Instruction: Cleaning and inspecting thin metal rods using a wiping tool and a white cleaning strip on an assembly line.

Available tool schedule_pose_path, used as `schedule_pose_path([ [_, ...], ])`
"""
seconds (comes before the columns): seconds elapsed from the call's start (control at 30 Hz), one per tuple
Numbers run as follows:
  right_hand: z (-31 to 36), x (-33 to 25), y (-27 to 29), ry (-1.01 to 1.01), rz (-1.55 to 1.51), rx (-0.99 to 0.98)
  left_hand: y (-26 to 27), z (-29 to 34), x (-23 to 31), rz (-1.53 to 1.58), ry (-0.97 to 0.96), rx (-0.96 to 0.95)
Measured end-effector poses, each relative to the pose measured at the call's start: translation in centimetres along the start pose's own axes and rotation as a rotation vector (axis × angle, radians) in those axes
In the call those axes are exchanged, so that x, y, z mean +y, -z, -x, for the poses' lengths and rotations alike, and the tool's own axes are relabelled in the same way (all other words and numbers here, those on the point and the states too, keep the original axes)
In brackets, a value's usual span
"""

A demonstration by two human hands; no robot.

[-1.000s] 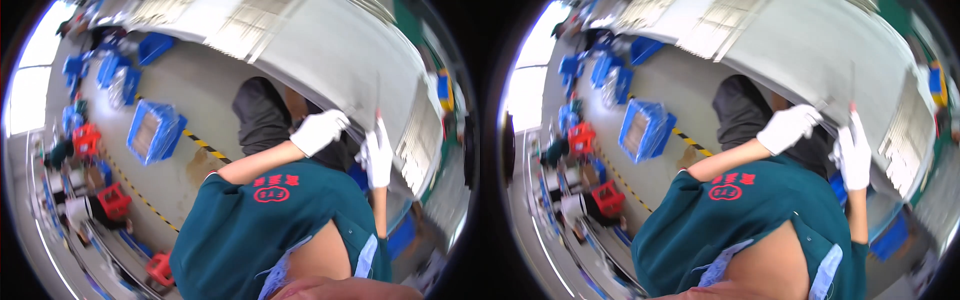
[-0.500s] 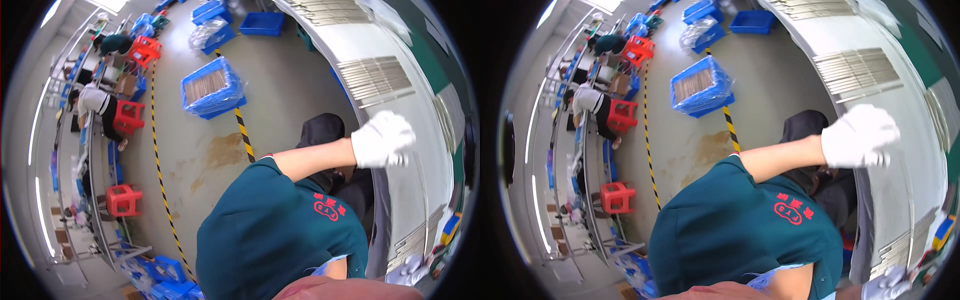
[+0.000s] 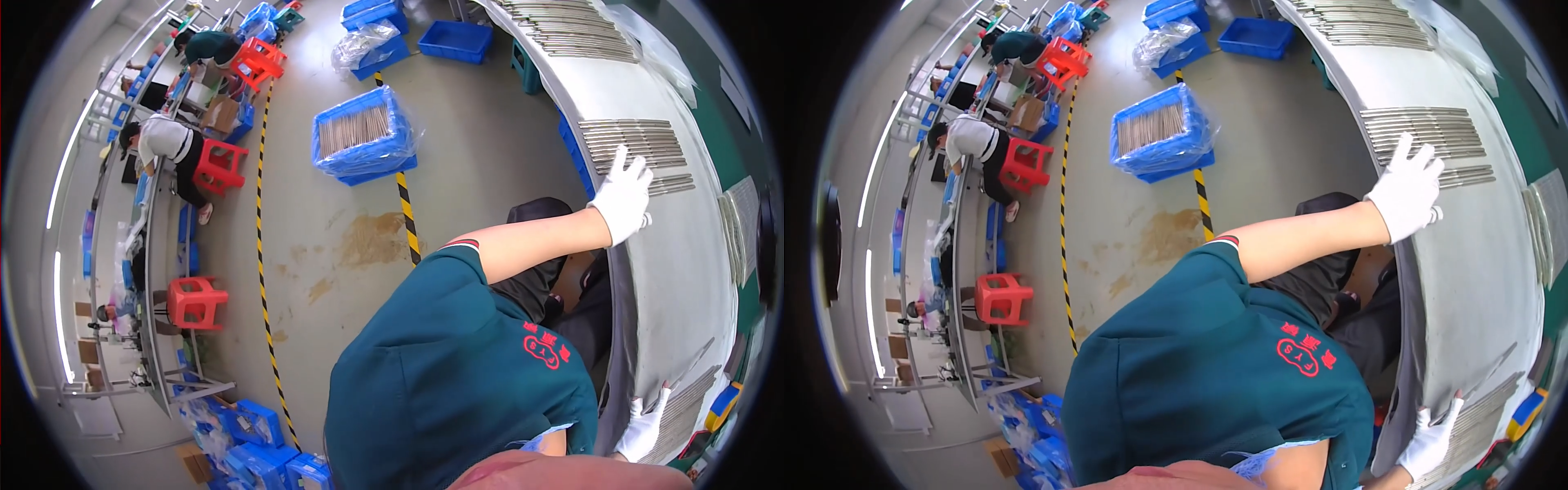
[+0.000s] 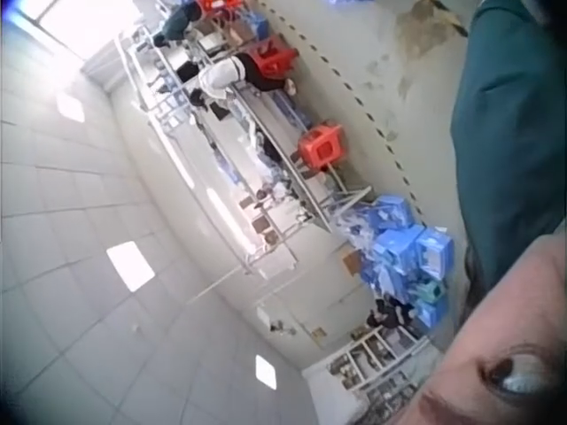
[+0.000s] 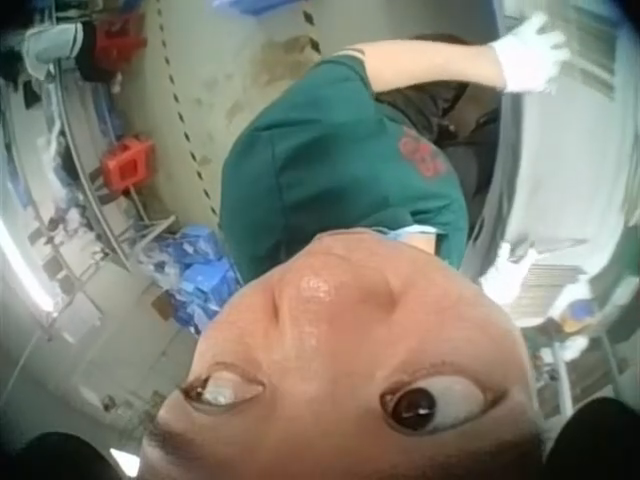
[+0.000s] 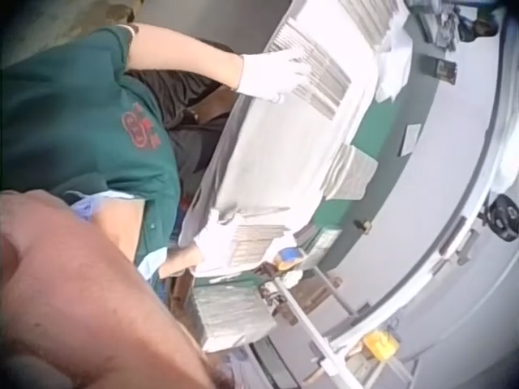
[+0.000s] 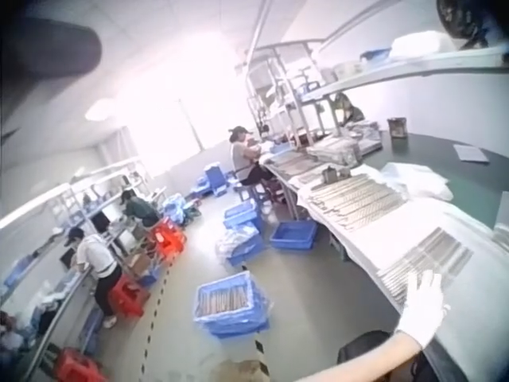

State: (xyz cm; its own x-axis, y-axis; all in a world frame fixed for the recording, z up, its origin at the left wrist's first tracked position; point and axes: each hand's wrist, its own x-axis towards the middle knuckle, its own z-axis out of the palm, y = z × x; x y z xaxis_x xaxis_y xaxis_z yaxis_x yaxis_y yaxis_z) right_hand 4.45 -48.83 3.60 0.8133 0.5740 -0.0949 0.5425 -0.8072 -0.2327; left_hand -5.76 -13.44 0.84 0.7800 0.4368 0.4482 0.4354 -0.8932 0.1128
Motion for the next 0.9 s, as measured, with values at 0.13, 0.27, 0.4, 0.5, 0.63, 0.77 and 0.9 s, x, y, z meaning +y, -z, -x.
schedule_pose_path([
  [0.13, -0.4, 4.0, -2.5, 0.205, -0.034, 0.016, -0.7, -1.3, 0.8, -0.019, -0.023, 0.016],
  [0.27, -0.3, 2.3, -1.1, 0.079, 0.081, -0.116, -5.3, -2.6, 2.7, 0.015, 0.018, 0.037],
  [0.4, -0.2, 1.4, -0.6, -0.004, 0.129, -0.207, -7.6, -4.0, 3.9, 0.147, 0.096, 0.060],
  [0.5, -0.5, -0.9, 0.6, -0.105, 0.138, -0.172, -7.5, -4.5, 4.2, 0.108, 0.066, -0.032],
  [0.63, -0.9, 0.9, -0.3, -0.008, -0.097, 0.148, -6.2, -6.0, 5.6, 0.066, 0.020, -0.162],
  [0.77, -1.7, -2.3, -2.3, -0.348, -1.250, 0.203, -7.2, -6.8, 5.6, 0.011, -0.027, -0.252],
  [0.9, -1.4, -7.3, -2.5, -0.069, -0.782, 0.162, -7.9, -5.4, 6.0, 0.285, 0.154, -0.168],
])
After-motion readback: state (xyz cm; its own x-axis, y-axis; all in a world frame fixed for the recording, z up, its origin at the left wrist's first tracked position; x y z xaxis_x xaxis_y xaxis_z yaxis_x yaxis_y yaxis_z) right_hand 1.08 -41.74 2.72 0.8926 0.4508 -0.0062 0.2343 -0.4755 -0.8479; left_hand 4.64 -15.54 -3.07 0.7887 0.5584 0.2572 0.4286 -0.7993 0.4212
